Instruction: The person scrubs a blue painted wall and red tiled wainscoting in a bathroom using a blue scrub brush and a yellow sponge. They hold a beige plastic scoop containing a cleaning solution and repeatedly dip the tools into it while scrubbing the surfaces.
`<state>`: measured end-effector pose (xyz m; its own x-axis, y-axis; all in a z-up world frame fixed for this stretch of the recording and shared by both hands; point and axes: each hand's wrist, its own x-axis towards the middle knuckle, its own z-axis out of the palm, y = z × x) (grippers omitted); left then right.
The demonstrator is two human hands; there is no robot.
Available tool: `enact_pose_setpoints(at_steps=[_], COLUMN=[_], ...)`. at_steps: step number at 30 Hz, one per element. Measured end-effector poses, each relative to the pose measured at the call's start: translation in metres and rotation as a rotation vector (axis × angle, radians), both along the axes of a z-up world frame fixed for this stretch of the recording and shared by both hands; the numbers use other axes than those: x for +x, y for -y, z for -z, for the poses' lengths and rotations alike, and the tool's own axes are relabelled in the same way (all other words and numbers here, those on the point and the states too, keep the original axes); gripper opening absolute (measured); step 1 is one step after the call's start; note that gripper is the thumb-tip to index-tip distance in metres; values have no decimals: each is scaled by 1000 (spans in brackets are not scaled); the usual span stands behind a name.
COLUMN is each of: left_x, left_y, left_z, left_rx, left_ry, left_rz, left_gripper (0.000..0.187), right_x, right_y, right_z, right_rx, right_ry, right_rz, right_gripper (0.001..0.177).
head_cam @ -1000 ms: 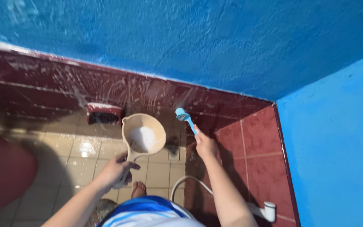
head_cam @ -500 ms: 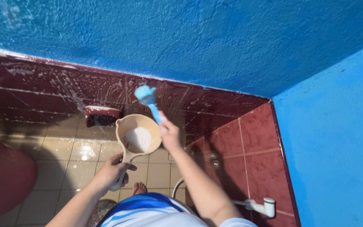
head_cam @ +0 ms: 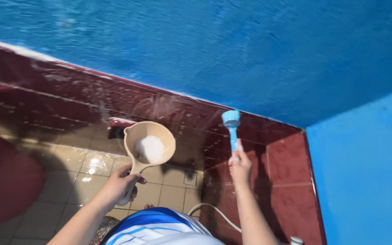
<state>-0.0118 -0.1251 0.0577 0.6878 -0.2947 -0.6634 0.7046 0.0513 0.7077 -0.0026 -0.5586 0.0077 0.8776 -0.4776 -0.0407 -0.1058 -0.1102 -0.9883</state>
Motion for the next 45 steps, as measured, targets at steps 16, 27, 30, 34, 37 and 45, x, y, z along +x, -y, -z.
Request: enact_pose_setpoints(at_steps=[16, 27, 30, 34, 37, 45], left_x=[12, 21, 24, 26, 27, 24], left_y=[-195, -307, -322, -337, -346, -359], left_z=[1, 14, 20, 23, 22, 30], left_rx=[-7, 25, -6, 3, 12, 31], left_ry=[31, 9, 38, 46, 67, 74], left_rz=[-216, -212, -182, -142, -133, -114], left_gripper=[35, 35, 31, 26, 24, 24], right_x=[133, 193, 181, 181, 201, 183], right_y=[-434, -541, -523, -542, -572, -526], right_z=[-89, 54, 29, -41, -46, 59], right_rx=[229, 15, -226, -315, -313, -712], right_ry=[-356, -230, -236, 68, -85, -422], right_rz=[-569, -624, -562, -550, -524, -531], right_gripper=[60, 49, 51, 54, 55, 49])
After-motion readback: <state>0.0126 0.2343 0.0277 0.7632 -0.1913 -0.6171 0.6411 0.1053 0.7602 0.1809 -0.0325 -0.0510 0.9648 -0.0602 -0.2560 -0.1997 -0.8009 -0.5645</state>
